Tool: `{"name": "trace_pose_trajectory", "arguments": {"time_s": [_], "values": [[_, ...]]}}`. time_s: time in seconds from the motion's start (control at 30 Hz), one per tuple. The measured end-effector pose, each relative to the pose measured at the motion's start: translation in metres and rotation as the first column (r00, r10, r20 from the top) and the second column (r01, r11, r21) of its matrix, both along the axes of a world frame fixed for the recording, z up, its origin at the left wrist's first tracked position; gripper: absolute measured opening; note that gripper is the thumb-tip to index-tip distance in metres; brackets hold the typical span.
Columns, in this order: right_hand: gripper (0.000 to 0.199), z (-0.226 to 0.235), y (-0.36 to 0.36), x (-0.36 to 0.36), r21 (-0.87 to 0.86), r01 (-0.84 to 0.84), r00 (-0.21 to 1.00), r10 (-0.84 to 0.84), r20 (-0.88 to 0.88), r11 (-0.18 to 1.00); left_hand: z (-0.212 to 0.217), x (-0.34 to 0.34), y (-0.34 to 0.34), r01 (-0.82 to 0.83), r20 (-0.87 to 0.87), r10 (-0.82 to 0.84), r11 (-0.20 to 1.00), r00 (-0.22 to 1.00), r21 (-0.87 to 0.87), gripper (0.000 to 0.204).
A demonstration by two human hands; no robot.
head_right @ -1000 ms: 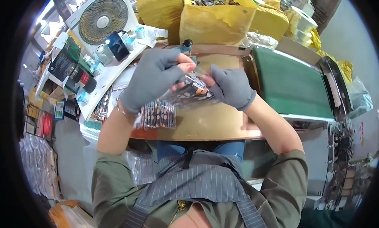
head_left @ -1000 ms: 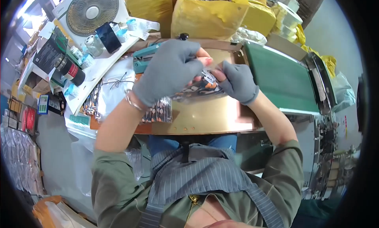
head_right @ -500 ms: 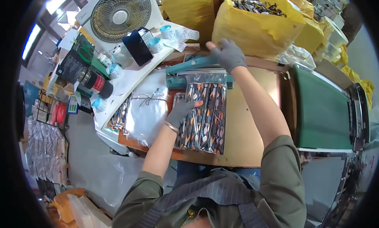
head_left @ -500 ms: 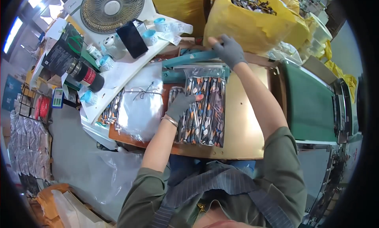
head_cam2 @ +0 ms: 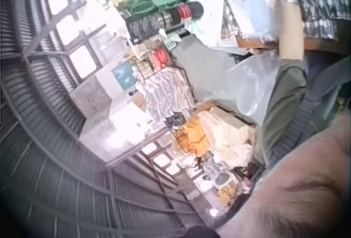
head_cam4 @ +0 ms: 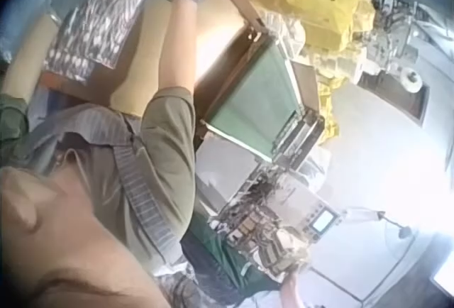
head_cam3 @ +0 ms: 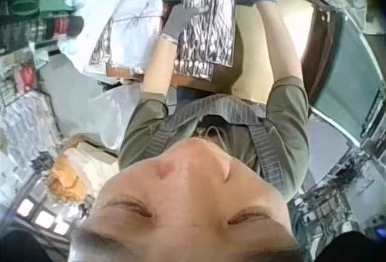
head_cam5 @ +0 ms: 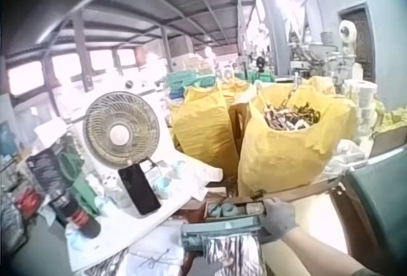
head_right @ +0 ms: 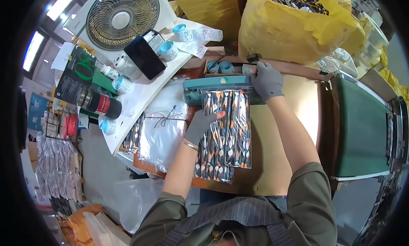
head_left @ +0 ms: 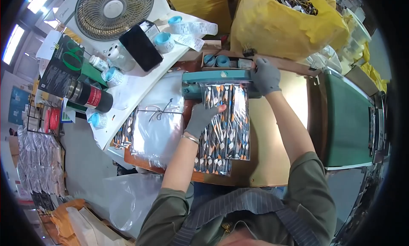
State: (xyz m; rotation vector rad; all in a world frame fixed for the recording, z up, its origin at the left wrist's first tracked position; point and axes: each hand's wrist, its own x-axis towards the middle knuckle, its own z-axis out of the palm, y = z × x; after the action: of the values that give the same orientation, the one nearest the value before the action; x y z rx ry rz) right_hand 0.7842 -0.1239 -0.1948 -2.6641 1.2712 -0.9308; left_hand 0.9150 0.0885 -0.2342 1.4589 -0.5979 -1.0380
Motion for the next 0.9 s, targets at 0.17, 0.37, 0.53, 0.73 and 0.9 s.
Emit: {"name": "trace_pose_trajectory", "arguments": {"time_s": [0.17, 0.37, 0.53, 0.73, 0.9], "values": [[0.02, -0.001, 0.002, -0.002, 0.005, 0.024, 0.999, -0.024, 0.03, 1.0, -0.004, -0.021, 0.057, -0.4, 0.627, 0.418, 0.899, 0.657, -0.18, 0.052], [0.032, -0.001, 0.005, -0.019, 0.158, 0.119, 0.984, -0.138, 0.11, 0.98, -0.03, -0.052, 0.111, -0.421, 0.687, 0.262, 0.904, 0.678, 0.071, 0.052], [0.086, -0.057, 0.104, -0.046, 0.781, -0.171, 0.981, 0.031, 0.191, 0.6, -0.007, -0.041, 0.114, -0.373, 0.388, 0.291, 0.915, 0.874, 0.152, 0.047], [0.058, -0.057, 0.253, -0.081, 0.603, -0.781, 0.624, -0.153, 0.767, -0.16, -0.007, -0.035, 0.169, -0.185, -0.137, 0.153, 0.944, 0.979, -0.272, 0.053], [0.08, -0.008, 0.338, -0.034, 0.373, -0.701, 0.555, -0.138, 0.82, -0.607, 0.085, -0.054, 0.293, -0.39, 0.065, 0.404, 0.907, 0.912, -0.162, 0.066]]}}
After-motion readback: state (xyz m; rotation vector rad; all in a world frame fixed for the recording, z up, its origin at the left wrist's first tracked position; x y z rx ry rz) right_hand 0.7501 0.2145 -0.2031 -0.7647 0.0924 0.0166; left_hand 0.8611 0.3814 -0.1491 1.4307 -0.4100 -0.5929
